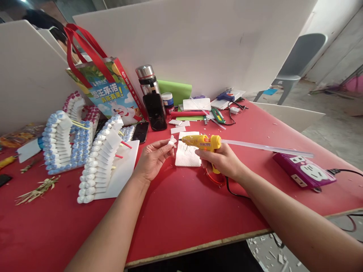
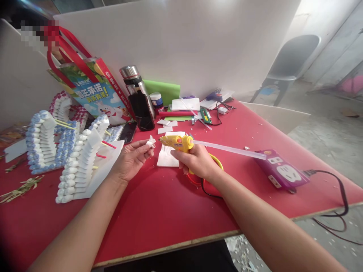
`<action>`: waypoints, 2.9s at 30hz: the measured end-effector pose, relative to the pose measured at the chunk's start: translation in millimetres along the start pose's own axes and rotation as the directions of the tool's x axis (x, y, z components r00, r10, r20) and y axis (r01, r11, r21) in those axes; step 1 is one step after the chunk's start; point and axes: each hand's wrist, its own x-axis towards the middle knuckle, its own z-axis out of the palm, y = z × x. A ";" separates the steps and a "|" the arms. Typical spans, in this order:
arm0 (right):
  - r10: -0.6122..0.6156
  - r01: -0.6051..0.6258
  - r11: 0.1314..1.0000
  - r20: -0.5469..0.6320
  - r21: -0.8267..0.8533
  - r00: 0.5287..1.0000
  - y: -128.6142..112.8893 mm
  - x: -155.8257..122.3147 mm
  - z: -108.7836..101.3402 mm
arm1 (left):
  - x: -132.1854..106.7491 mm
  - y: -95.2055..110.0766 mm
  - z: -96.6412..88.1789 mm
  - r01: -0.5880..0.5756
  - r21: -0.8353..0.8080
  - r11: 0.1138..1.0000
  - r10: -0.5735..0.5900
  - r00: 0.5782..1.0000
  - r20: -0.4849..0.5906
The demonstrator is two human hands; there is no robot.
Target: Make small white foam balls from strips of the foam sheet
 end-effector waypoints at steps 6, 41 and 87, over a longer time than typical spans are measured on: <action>-0.020 0.015 0.999 -0.125 -0.034 0.992 -3.1 0.3 -18.8 | -0.1 -1.9 0.2 0.012 -0.028 1.000 -0.011 1.000 0.025; -0.149 -0.281 0.512 -0.406 -0.812 0.902 40.8 -53.3 -105.4 | -12.4 -6.9 14.4 -0.425 0.450 0.786 0.359 0.905 0.229; -0.544 0.537 0.835 -0.033 -0.121 0.839 -6.7 14.8 21.4 | -12.9 0.1 16.4 -0.312 0.412 0.856 0.217 0.941 0.261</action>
